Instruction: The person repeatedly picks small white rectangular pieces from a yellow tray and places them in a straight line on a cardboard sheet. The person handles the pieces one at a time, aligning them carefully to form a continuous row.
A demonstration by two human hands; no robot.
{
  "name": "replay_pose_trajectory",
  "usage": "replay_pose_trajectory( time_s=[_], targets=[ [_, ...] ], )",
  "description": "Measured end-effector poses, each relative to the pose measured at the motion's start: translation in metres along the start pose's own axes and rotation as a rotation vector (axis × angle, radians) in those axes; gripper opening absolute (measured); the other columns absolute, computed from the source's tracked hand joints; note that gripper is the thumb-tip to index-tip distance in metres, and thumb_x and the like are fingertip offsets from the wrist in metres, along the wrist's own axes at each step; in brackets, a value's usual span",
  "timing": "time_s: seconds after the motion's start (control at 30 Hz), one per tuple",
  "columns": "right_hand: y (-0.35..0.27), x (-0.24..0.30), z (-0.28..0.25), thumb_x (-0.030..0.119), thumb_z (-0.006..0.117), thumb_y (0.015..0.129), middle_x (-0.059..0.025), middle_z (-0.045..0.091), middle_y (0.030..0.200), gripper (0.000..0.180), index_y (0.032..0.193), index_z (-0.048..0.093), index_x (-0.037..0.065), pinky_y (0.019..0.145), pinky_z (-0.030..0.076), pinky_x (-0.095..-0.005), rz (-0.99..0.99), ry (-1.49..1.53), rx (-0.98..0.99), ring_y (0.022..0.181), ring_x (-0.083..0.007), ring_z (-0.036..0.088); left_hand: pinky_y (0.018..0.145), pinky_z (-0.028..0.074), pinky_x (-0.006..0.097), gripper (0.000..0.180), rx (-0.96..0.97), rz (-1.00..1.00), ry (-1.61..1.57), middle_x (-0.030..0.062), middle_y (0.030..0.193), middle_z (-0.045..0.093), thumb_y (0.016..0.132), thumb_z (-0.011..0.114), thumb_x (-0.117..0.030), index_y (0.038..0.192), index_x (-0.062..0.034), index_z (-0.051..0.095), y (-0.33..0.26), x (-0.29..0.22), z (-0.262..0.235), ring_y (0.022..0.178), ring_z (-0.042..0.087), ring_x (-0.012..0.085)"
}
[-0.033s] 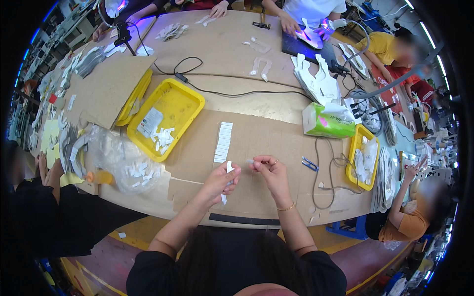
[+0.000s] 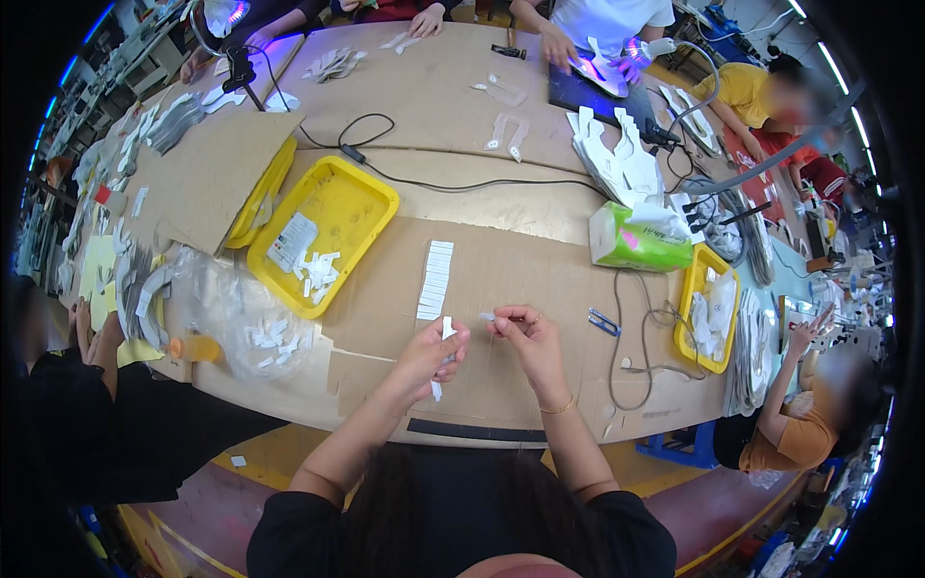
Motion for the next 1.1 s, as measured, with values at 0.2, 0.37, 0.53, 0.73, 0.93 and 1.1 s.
replay_pose_trajectory(
  time_s=[0.2,0.37,0.53,0.73,0.93,1.1],
  targets=[
    [0.001,0.002,-0.002,0.005,0.062,0.090,-0.0090,0.066,0.091,0.017,0.105,0.061,-0.004,0.075,0.053,-0.0254,-0.003,0.024,-0.037,0.083,-0.0145,0.066,0.039,0.024,0.018,0.019,0.021,0.009,-0.005,0.0001,0.072,0.053,0.094,0.060,-0.027,0.102,-0.0127,0.050,0.000,-0.001,0.005,0.044,0.034,0.0031],
    [-0.001,0.000,-0.004,0.007,0.061,0.091,-0.0091,0.067,0.091,0.017,0.105,0.060,-0.004,0.074,0.053,-0.0251,-0.035,0.034,-0.020,0.082,-0.0139,0.065,0.040,0.025,0.016,0.020,0.051,0.000,-0.009,-0.0003,0.075,0.053,0.095,0.058,-0.026,0.107,-0.0111,0.053,0.000,-0.001,0.005,0.046,0.035,0.0017],
    [-0.002,-0.001,-0.004,0.007,0.061,0.092,-0.0096,0.067,0.093,0.017,0.104,0.060,-0.004,0.074,0.053,-0.0246,-0.046,0.016,-0.026,0.082,-0.0134,0.065,0.040,0.025,0.016,0.021,0.050,-0.003,-0.016,-0.0002,0.076,0.053,0.094,0.059,-0.023,0.109,-0.0105,0.053,-0.001,0.000,0.005,0.046,0.036,0.0016],
    [0.000,0.003,-0.003,0.007,0.060,0.091,-0.0113,0.067,0.094,0.017,0.104,0.059,-0.005,0.075,0.053,-0.0246,-0.019,0.046,-0.030,0.084,-0.0148,0.067,0.039,0.026,0.016,0.021,0.038,-0.007,-0.006,0.0010,0.077,0.054,0.094,0.059,-0.019,0.111,-0.0096,0.052,-0.002,-0.002,0.006,0.046,0.036,0.0021],
    [0.002,0.009,-0.006,0.006,0.062,0.090,-0.0126,0.067,0.091,0.015,0.101,0.059,-0.005,0.071,0.054,-0.0249,-0.005,0.047,-0.041,0.080,-0.0161,0.067,0.040,0.025,0.016,0.023,0.005,0.014,0.026,0.0018,0.080,0.056,0.093,0.061,-0.019,0.111,-0.0071,0.053,-0.005,-0.004,0.007,0.045,0.036,0.0016],
    [0.004,0.010,-0.008,0.006,0.064,0.089,-0.0106,0.067,0.088,0.014,0.098,0.060,-0.003,0.070,0.054,-0.0248,0.015,0.026,-0.094,0.076,-0.0145,0.066,0.038,0.025,0.017,0.021,0.023,0.011,0.076,0.0049,0.081,0.061,0.094,0.059,-0.017,0.110,-0.0044,0.054,-0.005,-0.007,0.008,0.042,0.035,0.0017]
  ],
)
Point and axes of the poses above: each hand's wrist, its own y-axis towards the middle knuckle, its own z-axis out of the palm, x = y × z, the point moved 1 cm from there along y, towards the middle knuckle
